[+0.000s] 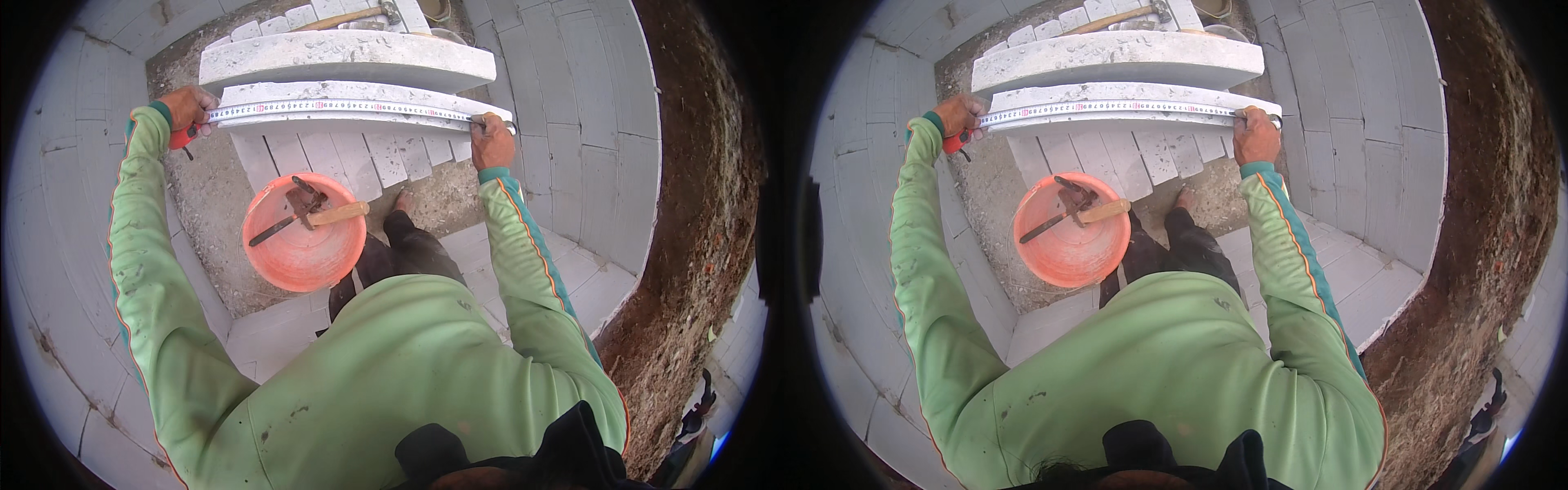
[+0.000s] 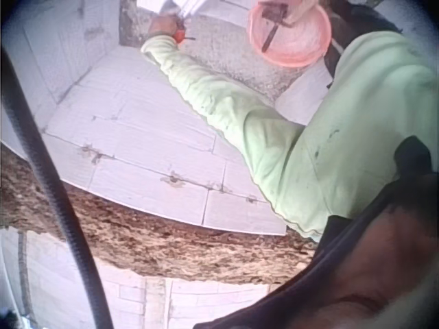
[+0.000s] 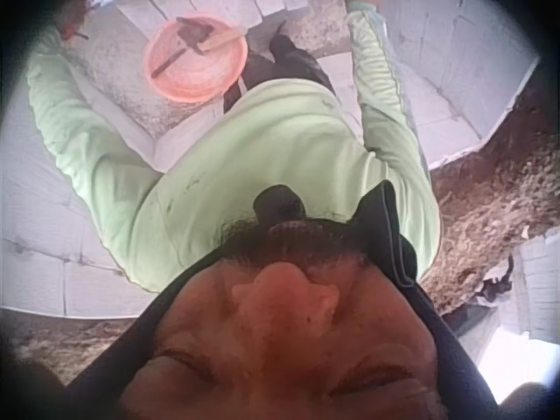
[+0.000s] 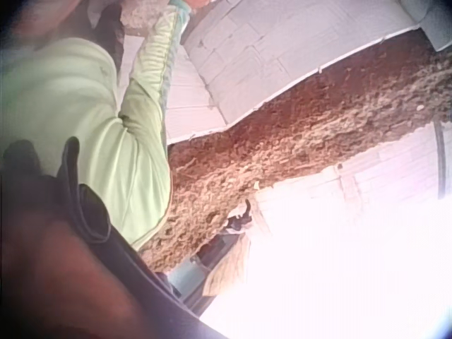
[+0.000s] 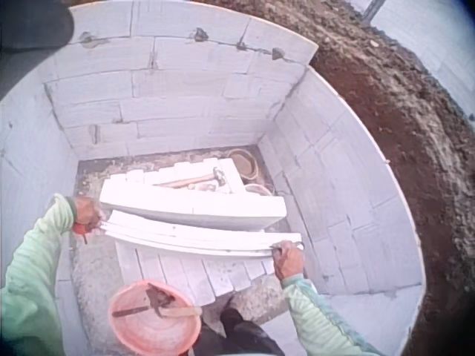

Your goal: The person measures white masonry blocks with a tape measure, uses a hammer to tap a block into place, and applies mortar with a trowel to the top of the wall.

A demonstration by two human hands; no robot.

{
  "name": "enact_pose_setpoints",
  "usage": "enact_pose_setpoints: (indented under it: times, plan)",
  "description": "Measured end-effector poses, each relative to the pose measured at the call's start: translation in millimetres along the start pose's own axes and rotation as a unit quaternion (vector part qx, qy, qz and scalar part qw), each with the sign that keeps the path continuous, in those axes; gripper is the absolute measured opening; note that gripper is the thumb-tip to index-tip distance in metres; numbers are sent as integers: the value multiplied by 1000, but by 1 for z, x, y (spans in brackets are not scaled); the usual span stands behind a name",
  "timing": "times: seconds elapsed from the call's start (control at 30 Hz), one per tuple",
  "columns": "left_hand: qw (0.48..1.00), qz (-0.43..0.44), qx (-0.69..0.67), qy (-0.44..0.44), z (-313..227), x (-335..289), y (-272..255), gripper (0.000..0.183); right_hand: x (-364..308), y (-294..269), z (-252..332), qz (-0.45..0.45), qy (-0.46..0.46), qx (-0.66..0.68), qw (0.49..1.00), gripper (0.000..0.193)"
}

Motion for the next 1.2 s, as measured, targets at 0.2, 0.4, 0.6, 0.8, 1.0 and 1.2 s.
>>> enact_pose_setpoints:
  times: [0.2,0.4,0.6,0.8,1.0,1.2]
  plan:
    - [1000,-18,-10,20,3,12,-1,16,36,-7,4,-9,33,-23,999,15]
    - [999,-27,15,-26,-6,6,-5,17,34,-3,-4,-10,5,-25,1000,18]
    - [998,-27,54,-9,3,9,-5,16,-5,-1,-13,70,40,-24,996,23]
    - [1000,-8,12,-10,-3,9,3,16,16,-4,-7,33,48,-18,998,20]
    - [1000,-12,-4,-20,-3,6,-1,16,39,4,-5,30,64,-34,997,21]
    - [999,-26,31,-6,-7,18,-11,16,-11,-7,-17,68,88,-36,993,19]
Point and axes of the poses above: each hand's wrist, its own x-axis towards the middle knuckle, its own y-axis out of the palm, z = x × y, the point moved 10 cm from there along x, towards the middle knuckle, and after that the axes turned 7 degrees about y, right-handed, at the moved point
